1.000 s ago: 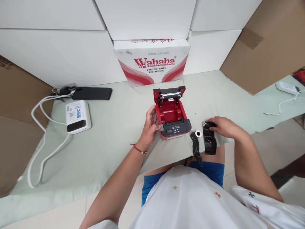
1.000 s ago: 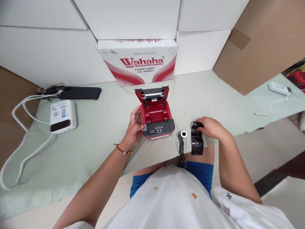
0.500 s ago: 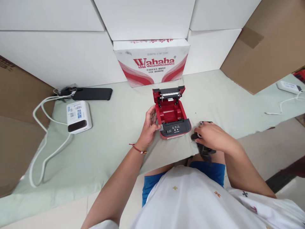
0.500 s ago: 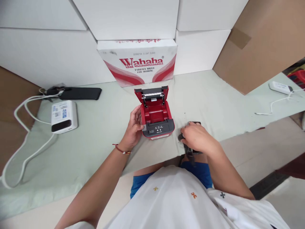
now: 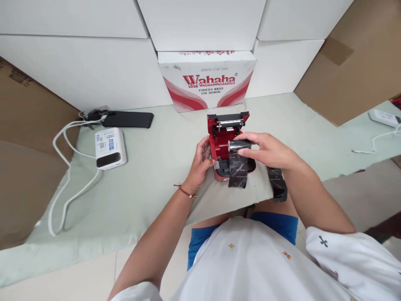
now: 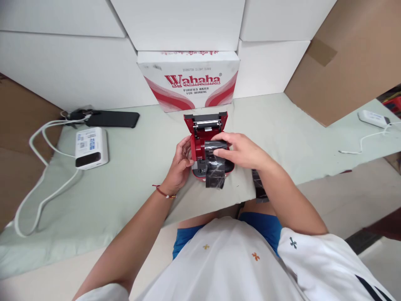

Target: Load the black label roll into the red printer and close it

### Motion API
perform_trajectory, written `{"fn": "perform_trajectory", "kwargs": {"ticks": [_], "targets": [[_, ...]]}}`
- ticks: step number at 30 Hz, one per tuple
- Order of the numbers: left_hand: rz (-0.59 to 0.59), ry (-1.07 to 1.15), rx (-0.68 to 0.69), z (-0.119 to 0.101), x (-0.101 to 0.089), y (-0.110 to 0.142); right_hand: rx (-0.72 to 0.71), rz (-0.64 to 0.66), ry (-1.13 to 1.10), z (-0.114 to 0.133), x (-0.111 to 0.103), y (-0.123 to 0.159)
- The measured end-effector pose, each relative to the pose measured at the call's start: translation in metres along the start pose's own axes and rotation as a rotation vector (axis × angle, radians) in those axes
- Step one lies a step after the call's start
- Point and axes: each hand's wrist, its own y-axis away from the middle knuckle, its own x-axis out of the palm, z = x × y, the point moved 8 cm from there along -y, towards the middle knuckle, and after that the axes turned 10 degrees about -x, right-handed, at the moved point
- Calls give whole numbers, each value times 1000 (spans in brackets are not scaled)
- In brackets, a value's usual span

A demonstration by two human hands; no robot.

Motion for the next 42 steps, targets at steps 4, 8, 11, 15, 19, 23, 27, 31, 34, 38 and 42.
{"fn": "perform_trajectory", "kwargs": {"ticks": [4, 8, 11, 15, 19, 23, 27, 31, 34, 38, 42], "targets": [[-20, -16, 25, 1, 2, 2, 21, 39, 325, -12, 19, -29], [-139, -226, 208, -20, 10, 21, -55, 119, 450, -14, 30, -38], [-179, -550, 496, -47, 32, 47, -128, 188, 513, -18, 34, -40], [-108, -840, 777, -58, 64, 72, -173, 285, 587, -19, 36, -42], [-84, -949, 846, -49, 74, 77, -157, 199, 435, 5, 26, -35], [-44, -964, 804, -38, 76, 77, -235, -347, 281, 39, -18, -22], [-113, -1018, 926, -43, 79, 88, -332, -506, 540, 37, -28, -22], [-76, -1044, 913, -45, 83, 89, -324, -392, 583, 18, -17, -25], [-149, -1065, 1023, -54, 86, 96, -336, -411, 571, 24, -11, -8], [-271, -1100, 1069, -62, 87, 100, -337, -299, 550, 27, 9, 16], [-256, -1058, 924, -67, 80, 90, -363, -323, 540, 21, 23, 31]]}}
